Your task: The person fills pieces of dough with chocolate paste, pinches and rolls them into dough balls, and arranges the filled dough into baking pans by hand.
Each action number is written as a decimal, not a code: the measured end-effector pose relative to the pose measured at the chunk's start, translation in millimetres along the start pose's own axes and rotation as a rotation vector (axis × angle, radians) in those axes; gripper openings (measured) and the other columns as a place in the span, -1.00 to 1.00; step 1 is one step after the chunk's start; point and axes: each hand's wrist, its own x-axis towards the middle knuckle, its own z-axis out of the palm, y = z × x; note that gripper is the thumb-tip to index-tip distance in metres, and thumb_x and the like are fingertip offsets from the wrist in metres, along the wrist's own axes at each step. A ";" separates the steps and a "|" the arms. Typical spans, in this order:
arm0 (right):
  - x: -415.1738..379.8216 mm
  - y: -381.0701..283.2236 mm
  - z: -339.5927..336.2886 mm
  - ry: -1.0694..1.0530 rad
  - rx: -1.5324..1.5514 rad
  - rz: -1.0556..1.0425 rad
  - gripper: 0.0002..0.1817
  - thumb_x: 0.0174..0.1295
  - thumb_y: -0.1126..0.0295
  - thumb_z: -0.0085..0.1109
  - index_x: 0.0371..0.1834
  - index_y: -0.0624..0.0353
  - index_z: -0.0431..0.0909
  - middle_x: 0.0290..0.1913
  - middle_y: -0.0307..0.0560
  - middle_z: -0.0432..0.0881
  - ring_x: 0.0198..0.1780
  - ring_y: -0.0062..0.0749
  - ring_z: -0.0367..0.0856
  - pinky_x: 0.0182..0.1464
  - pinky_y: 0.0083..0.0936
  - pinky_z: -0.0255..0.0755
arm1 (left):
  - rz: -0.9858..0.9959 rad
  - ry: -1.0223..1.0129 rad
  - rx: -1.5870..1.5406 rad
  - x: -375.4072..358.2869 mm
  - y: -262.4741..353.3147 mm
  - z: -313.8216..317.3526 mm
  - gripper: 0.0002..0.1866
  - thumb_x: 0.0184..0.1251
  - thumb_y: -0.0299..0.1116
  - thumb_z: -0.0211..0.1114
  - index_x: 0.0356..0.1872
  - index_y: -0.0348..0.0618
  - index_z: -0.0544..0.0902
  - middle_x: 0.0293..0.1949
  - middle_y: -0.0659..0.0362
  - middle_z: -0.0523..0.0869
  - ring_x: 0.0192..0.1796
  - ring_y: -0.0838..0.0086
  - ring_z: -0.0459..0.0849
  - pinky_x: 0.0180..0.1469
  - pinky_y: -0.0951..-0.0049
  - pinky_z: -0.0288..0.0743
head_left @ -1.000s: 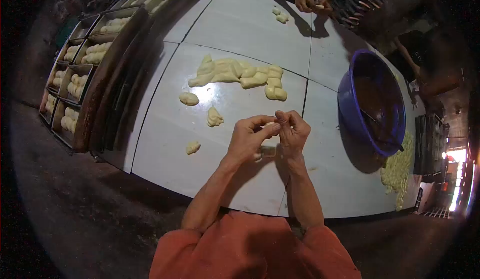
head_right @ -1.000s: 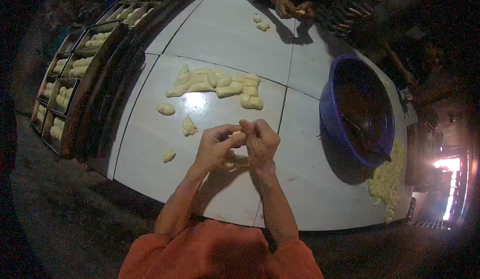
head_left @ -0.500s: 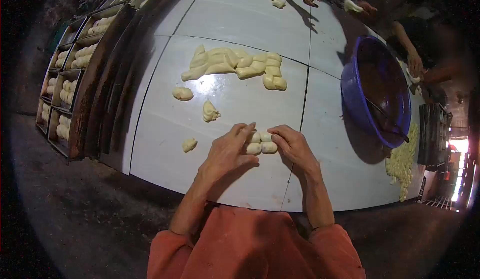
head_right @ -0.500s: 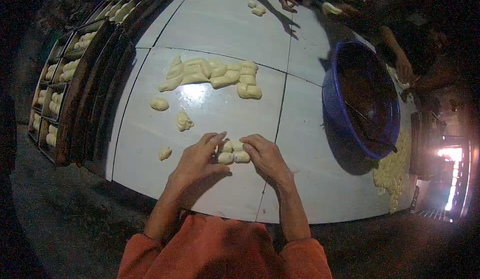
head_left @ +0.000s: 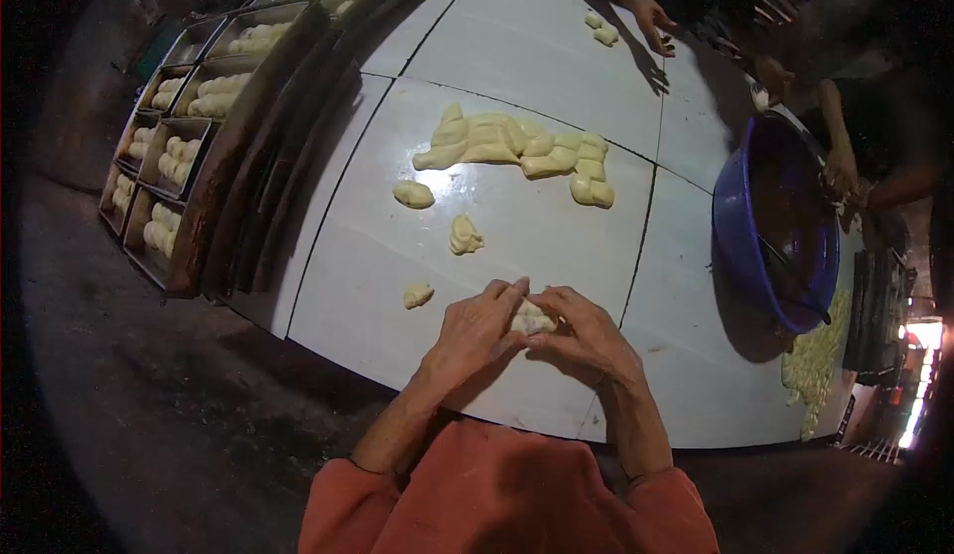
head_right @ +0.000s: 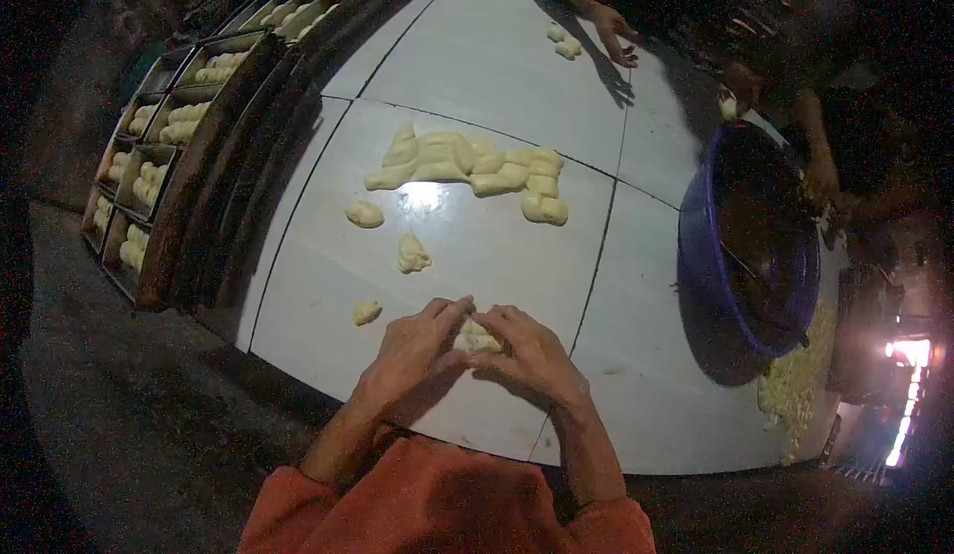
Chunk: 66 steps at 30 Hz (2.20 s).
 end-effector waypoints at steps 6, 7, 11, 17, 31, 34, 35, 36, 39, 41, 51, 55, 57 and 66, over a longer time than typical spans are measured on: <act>53.8 -3.4 23.1 0.298 -0.305 -0.069 -0.40 0.21 -0.05 0.32 0.08 0.27 0.62 0.05 0.15 0.59 -0.03 0.04 0.63 0.01 -0.16 0.52 | -0.126 0.156 -0.118 -31.9 -19.8 -32.7 -0.03 0.01 0.00 0.60 0.45 -0.11 0.36 0.35 -0.05 0.49 -0.19 0.22 0.75 -0.07 0.28 0.64; 70.0 -7.4 28.7 0.342 -0.187 -0.029 -0.37 0.21 -0.07 0.31 0.09 0.29 0.59 -0.01 0.16 0.60 -0.06 0.06 0.63 -0.01 -0.13 0.52 | -0.226 0.211 -0.248 -33.2 -23.3 -38.1 -0.21 0.12 -0.09 0.57 0.36 -0.15 0.47 0.19 -0.02 0.62 -0.28 0.40 0.73 -0.18 0.37 0.63; 132.7 -23.2 68.9 0.367 -0.364 -0.144 -0.41 0.20 0.04 0.38 0.09 0.28 0.50 -0.13 0.14 0.60 -0.10 0.08 0.63 -0.10 -0.13 0.52 | -0.344 0.468 -0.574 -25.7 -45.0 -40.1 -0.49 0.33 -0.25 0.44 0.24 -0.25 0.59 0.02 0.05 0.72 -0.38 0.53 0.67 -0.34 0.46 0.59; 133.0 -31.9 57.0 0.119 0.678 0.231 -0.69 0.26 0.43 0.26 0.04 0.26 0.50 -0.23 -0.15 0.55 -0.23 -0.50 0.61 -0.13 -0.57 0.58 | -0.414 0.525 -0.683 2.4 -50.5 -43.3 -0.48 0.29 -0.24 0.47 0.19 -0.32 0.61 -0.07 0.07 0.75 -0.37 0.61 0.62 -0.29 0.49 0.55; 25.6 1.3 -9.2 0.572 0.790 0.052 -0.78 0.33 0.45 0.32 -0.03 0.19 0.54 -0.15 -0.23 0.62 -0.11 -0.61 0.61 -0.05 -0.61 0.56 | 0.006 0.349 -0.745 66.9 29.6 12.5 -0.45 0.52 -0.19 0.22 0.38 -0.32 0.44 0.25 -0.15 0.58 0.26 0.18 0.59 0.25 0.21 0.48; -3.4 -19.5 -19.1 0.529 1.180 -0.019 -0.77 0.34 0.46 0.30 -0.01 0.21 0.53 -0.14 -0.25 0.63 -0.11 -0.60 0.62 0.00 -0.63 0.54 | 0.343 0.362 -0.843 75.8 73.0 37.6 -0.22 0.54 0.13 0.11 0.42 -0.45 0.33 0.24 -0.12 0.61 0.26 0.17 0.61 0.32 0.18 0.44; -8.7 -29.4 -24.0 0.513 1.421 -0.130 -0.77 0.34 0.45 0.30 0.00 0.21 0.52 -0.14 -0.26 0.63 -0.12 -0.59 0.63 -0.01 -0.63 0.53 | 0.356 0.374 -0.804 81.8 75.8 53.8 -0.14 0.48 0.21 0.16 0.42 -0.46 0.32 0.20 -0.13 0.64 0.25 0.18 0.61 0.32 0.21 0.45; -11.5 -19.8 -27.6 0.559 1.419 -0.113 -0.75 0.36 0.45 0.29 0.03 0.22 0.50 -0.14 -0.25 0.62 -0.14 -0.61 0.63 -0.07 -0.63 0.55 | 0.388 0.401 -0.931 87.3 86.0 69.3 -0.07 0.41 0.23 0.23 0.45 -0.45 0.28 0.21 -0.13 0.63 0.25 0.19 0.61 0.33 0.23 0.44; -31.9 -6.4 -55.7 0.542 1.570 -0.094 -0.77 0.38 0.44 0.27 0.03 0.21 0.50 -0.17 -0.25 0.63 -0.17 -0.63 0.63 -0.13 -0.66 0.56 | 0.436 0.325 -1.115 98.4 117.6 94.4 0.01 0.31 0.13 0.39 0.52 -0.40 0.15 0.22 -0.15 0.63 0.24 0.22 0.63 0.32 0.29 0.46; -44.1 5.0 -78.5 0.546 1.519 -0.095 -0.80 0.41 0.42 0.24 0.01 0.18 0.50 -0.21 -0.26 0.63 -0.19 -0.65 0.64 -0.17 -0.72 0.56 | 0.399 0.100 -1.157 101.1 117.3 102.7 0.11 0.26 -0.13 0.53 0.61 -0.24 -0.08 0.28 -0.17 0.59 0.23 0.23 0.65 0.27 0.31 0.51; -91.6 103.9 -288.5 0.840 0.031 0.343 -0.75 0.41 0.26 0.15 -0.02 0.20 0.55 -0.14 0.04 0.72 -0.11 -0.24 0.71 -0.09 -0.32 0.57 | -0.006 -0.059 -0.847 100.9 104.8 68.8 -0.57 0.46 -0.44 0.30 0.29 -0.36 0.52 0.06 -0.08 0.72 0.03 0.36 0.73 0.04 0.40 0.64; -77.6 137.7 -295.5 0.340 -0.582 0.580 -0.68 0.32 0.26 0.12 0.01 0.24 0.57 -0.02 0.26 0.70 0.02 0.13 0.69 0.07 -0.08 0.51 | -0.037 -0.040 -0.843 97.4 93.9 70.0 -0.58 0.47 -0.41 0.29 0.27 -0.37 0.53 0.04 -0.07 0.73 0.02 0.35 0.73 0.06 0.39 0.64; -74.3 152.0 -294.7 0.165 -0.582 0.609 -0.65 0.34 0.25 0.09 0.07 0.23 0.58 0.03 0.26 0.69 0.13 0.11 0.66 0.12 -0.09 0.49 | -0.075 -0.114 -0.789 93.3 93.7 68.4 -0.58 0.45 -0.40 0.31 0.25 -0.36 0.55 0.05 -0.05 0.73 0.03 0.35 0.74 0.07 0.38 0.63; -84.0 93.9 -279.3 0.611 0.540 0.224 -0.78 0.45 0.27 0.11 -0.04 0.20 0.53 -0.21 -0.08 0.67 -0.20 -0.43 0.68 -0.17 -0.46 0.61 | 0.000 -0.198 -0.824 104.0 103.0 72.3 -0.57 0.47 -0.26 0.31 0.21 -0.34 0.59 0.05 0.01 0.75 0.05 0.39 0.73 0.10 0.38 0.60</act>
